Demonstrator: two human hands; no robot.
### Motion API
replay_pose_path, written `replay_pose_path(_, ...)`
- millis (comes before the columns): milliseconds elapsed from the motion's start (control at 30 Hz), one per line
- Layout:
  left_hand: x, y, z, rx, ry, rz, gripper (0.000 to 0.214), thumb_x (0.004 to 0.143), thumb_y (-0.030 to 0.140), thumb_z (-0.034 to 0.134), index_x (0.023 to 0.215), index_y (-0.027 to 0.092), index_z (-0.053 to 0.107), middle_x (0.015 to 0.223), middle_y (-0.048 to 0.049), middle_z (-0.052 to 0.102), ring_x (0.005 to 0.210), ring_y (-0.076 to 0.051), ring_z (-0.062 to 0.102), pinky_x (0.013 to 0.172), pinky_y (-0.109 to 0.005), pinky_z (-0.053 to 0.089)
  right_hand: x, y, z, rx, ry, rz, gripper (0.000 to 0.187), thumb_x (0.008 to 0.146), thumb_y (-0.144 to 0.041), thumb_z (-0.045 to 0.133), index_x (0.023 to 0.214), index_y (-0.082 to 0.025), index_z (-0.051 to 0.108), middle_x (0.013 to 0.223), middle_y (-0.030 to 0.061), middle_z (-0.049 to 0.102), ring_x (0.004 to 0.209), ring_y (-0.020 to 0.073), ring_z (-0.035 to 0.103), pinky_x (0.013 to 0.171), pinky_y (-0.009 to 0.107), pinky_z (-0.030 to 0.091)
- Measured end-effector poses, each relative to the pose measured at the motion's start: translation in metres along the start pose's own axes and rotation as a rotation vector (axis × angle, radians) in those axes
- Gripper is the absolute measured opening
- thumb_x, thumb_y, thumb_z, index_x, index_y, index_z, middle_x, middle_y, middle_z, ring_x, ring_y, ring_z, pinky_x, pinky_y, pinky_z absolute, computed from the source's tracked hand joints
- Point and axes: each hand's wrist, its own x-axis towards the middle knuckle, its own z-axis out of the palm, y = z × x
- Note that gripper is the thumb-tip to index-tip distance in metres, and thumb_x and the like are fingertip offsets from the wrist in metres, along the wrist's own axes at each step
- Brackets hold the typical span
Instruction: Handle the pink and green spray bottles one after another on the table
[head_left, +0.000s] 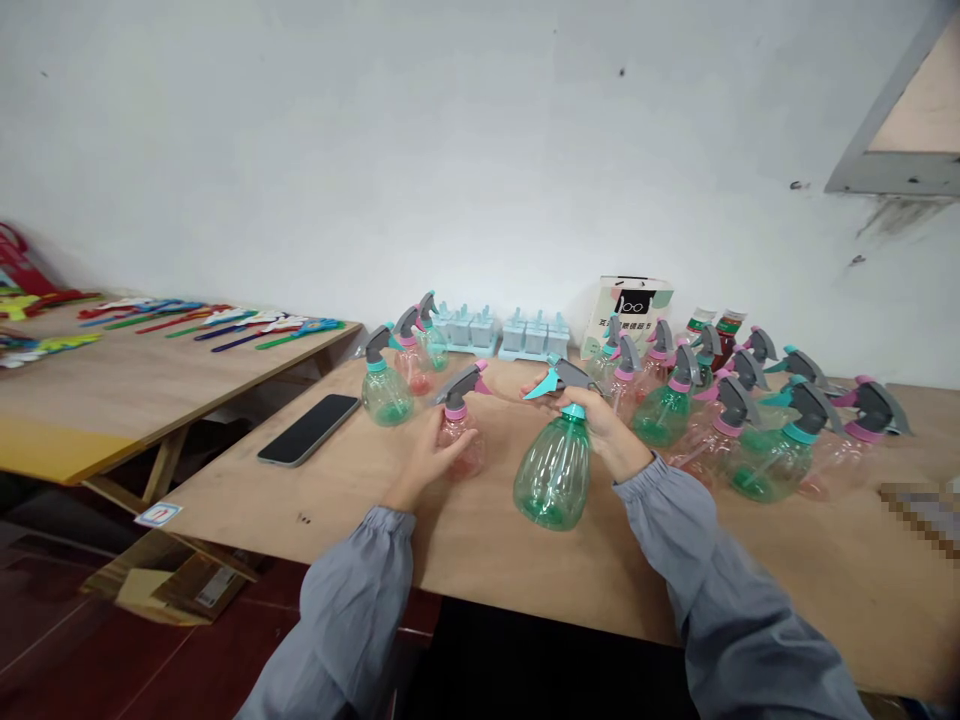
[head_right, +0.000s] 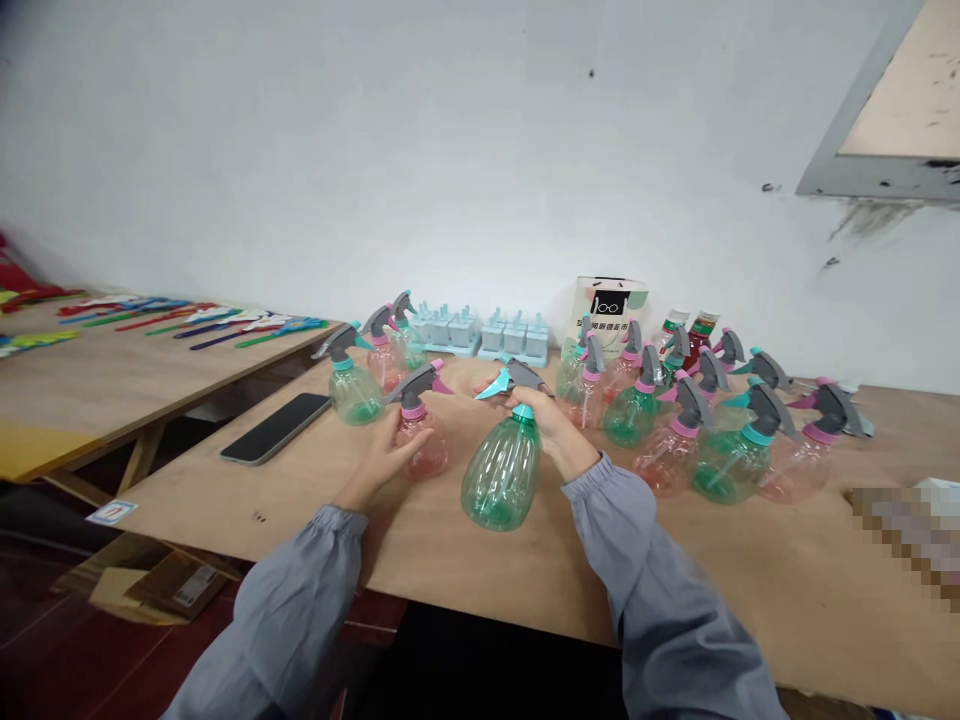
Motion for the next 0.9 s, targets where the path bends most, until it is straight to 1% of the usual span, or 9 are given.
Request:
replay_pose_path(67, 0.0, 0.0, 0.0, -0.009, -0.006, -0.011, 0.037, 0.084, 0.05, 0.066, 0.105, 0.021, 0.06, 0.103, -0.0071, 0.068, 0.098, -0.023, 0.065, 0.092, -0.039, 0.052, 0.0, 0.0, 0.0, -0.003, -0.018, -0.017, 0.027, 0.049, -0.025, 0.056, 0.073, -0.023, 0.068, 0.075, 0.0032, 0.076, 0.085, 0.027, 0.072, 0.071, 0.035, 0.055)
replay_pose_path(233, 0.0, 0.001, 0.0, -0.007, -0.012, -0.017, 0.037, 0.084, 0.05, 0.066, 0.106, 0.02, 0.059, 0.103, -0.0074, 0.068, 0.098, -0.024, 0.065, 0.091, -0.04, 0.052, 0.001, 0.004, -0.007, -0.072, -0.044, -0.022, 0.017, 0.048, -0.024, 0.054, 0.062, -0.022, 0.064, 0.072, 0.0038, 0.074, 0.083, 0.0259, 0.07, 0.074, 0.036, 0.054)
replay_pose_path(400, 0.001, 0.002, -0.001, -0.016, -0.015, -0.012, 0.038, 0.084, 0.052, 0.066, 0.105, 0.02, 0.059, 0.102, -0.0075, 0.068, 0.098, -0.024, 0.066, 0.09, -0.039, 0.053, 0.005, 0.01, -0.01, -0.081, -0.059, 0.014, 0.031, 0.049, -0.023, 0.056, 0.076, -0.02, 0.073, 0.081, 0.004, 0.077, 0.082, 0.0238, 0.07, 0.07, 0.032, 0.052)
replay_pose_path(500, 0.001, 0.002, -0.001, -0.02, -0.023, -0.006, 0.036, 0.084, 0.05, 0.067, 0.103, 0.02, 0.059, 0.101, -0.007, 0.069, 0.095, -0.023, 0.067, 0.088, -0.038, 0.054, 0.005, 0.01, -0.008, -0.054, -0.052, 0.004, 0.032, 0.051, -0.024, 0.058, 0.078, -0.021, 0.075, 0.085, 0.0038, 0.078, 0.087, 0.0246, 0.07, 0.076, 0.034, 0.053)
replay_pose_path(633, 0.001, 0.003, -0.001, -0.025, -0.024, -0.008, 0.035, 0.085, 0.048, 0.067, 0.104, 0.02, 0.058, 0.101, -0.007, 0.068, 0.095, -0.022, 0.066, 0.088, -0.037, 0.053, 0.003, 0.01, -0.01, -0.142, -0.06, -0.029, 0.021, 0.051, -0.025, 0.057, 0.065, -0.021, 0.072, 0.078, 0.0035, 0.076, 0.086, 0.0242, 0.069, 0.08, 0.034, 0.052)
replay_pose_path(700, 0.001, 0.002, -0.001, -0.022, -0.021, -0.007, 0.035, 0.085, 0.048, 0.067, 0.104, 0.019, 0.059, 0.101, -0.0072, 0.068, 0.095, -0.022, 0.066, 0.088, -0.037, 0.052, 0.003, 0.011, -0.013, -0.224, -0.026, -0.044, 0.014, 0.052, -0.026, 0.056, 0.055, -0.021, 0.068, 0.073, 0.0038, 0.074, 0.081, 0.0228, 0.068, 0.079, 0.033, 0.051)
replay_pose_path(767, 0.001, 0.001, -0.001, -0.017, -0.018, -0.003, 0.035, 0.084, 0.047, 0.067, 0.103, 0.019, 0.059, 0.101, -0.0074, 0.068, 0.096, -0.023, 0.065, 0.088, -0.037, 0.052, 0.003, 0.013, -0.016, -0.277, 0.067, -0.06, 0.013, 0.054, -0.029, 0.057, 0.052, -0.021, 0.066, 0.07, 0.0039, 0.073, 0.078, 0.0218, 0.066, 0.078, 0.033, 0.05)
replay_pose_path(833, 0.001, 0.0, -0.001, -0.016, -0.017, 0.001, 0.035, 0.084, 0.047, 0.068, 0.104, 0.019, 0.059, 0.102, -0.0074, 0.068, 0.097, -0.023, 0.065, 0.09, -0.038, 0.052, 0.001, 0.013, -0.019, -0.32, 0.154, -0.099, 0.014, 0.058, -0.031, 0.059, 0.059, -0.021, 0.069, 0.075, 0.0038, 0.074, 0.082, 0.0217, 0.066, 0.081, 0.034, 0.05)
replay_pose_path(900, 0.001, -0.001, -0.001, -0.022, -0.016, 0.001, 0.036, 0.084, 0.048, 0.068, 0.105, 0.019, 0.06, 0.102, -0.0073, 0.068, 0.098, -0.024, 0.065, 0.09, -0.039, 0.052, -0.003, 0.011, -0.025, -0.375, 0.213, -0.163, 0.018, 0.064, -0.033, 0.063, 0.073, -0.022, 0.074, 0.085, 0.0033, 0.076, 0.088, 0.0214, 0.067, 0.086, 0.036, 0.051)
